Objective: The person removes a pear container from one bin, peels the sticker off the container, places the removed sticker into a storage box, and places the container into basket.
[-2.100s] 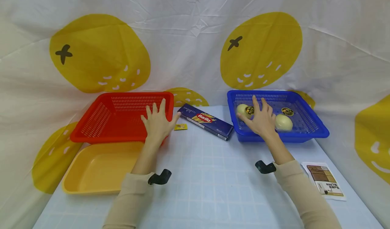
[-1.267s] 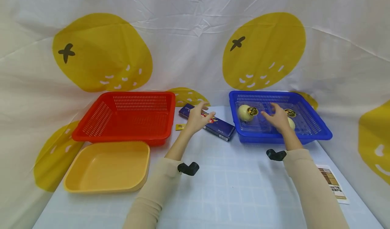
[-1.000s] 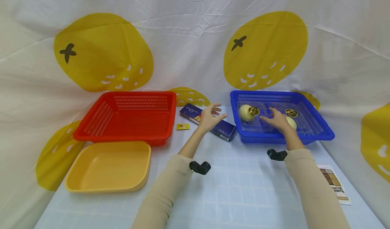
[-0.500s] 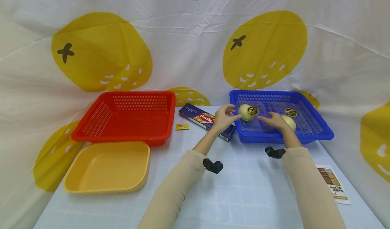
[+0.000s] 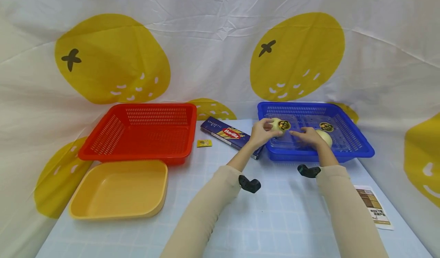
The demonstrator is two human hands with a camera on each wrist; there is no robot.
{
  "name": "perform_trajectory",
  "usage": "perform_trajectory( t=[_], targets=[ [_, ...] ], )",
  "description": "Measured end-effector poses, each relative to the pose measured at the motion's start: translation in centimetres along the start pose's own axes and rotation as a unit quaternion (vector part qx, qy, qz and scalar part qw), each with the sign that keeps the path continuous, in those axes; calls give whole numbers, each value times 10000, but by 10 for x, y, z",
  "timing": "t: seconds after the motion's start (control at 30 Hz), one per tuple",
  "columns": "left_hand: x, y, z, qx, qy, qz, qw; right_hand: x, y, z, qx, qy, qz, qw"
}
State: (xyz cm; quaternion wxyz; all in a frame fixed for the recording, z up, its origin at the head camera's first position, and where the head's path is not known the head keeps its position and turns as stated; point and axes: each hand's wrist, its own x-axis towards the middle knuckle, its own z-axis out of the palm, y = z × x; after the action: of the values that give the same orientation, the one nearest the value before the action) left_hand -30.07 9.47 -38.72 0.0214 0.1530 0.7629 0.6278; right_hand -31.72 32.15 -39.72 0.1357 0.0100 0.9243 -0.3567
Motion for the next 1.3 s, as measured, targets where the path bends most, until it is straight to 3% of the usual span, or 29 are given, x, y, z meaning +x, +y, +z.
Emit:
perform_trajectory(
  t=[0.33,0.6,0.7,0.83,1.03,1.17,1.3],
  targets=[
    [8,7,7,-195,-355,-270,9988,0,-1,1,212,-81,20,9997],
    [15,12,18,-966,-612,-699,9910,0,0,0,335,-118,40,9994],
    [15,13,23,-880,-600,-789,9912,1,0,0,358,-158,51,9992],
    [14,14,32,-398,-431,-848,9947,0,-1,0,383,-159,85,9991],
    [15,10,43,-379,-232,-1067,9933,0,-2,1,745,-211,148,9969],
    [15,10,43,-514,-437,-1190,9906,0,-2,1,881,-256,150,9957],
    [14,12,41,-385,-708,-1432,9864,-2,-1,0,446,-107,28,9989]
  ],
)
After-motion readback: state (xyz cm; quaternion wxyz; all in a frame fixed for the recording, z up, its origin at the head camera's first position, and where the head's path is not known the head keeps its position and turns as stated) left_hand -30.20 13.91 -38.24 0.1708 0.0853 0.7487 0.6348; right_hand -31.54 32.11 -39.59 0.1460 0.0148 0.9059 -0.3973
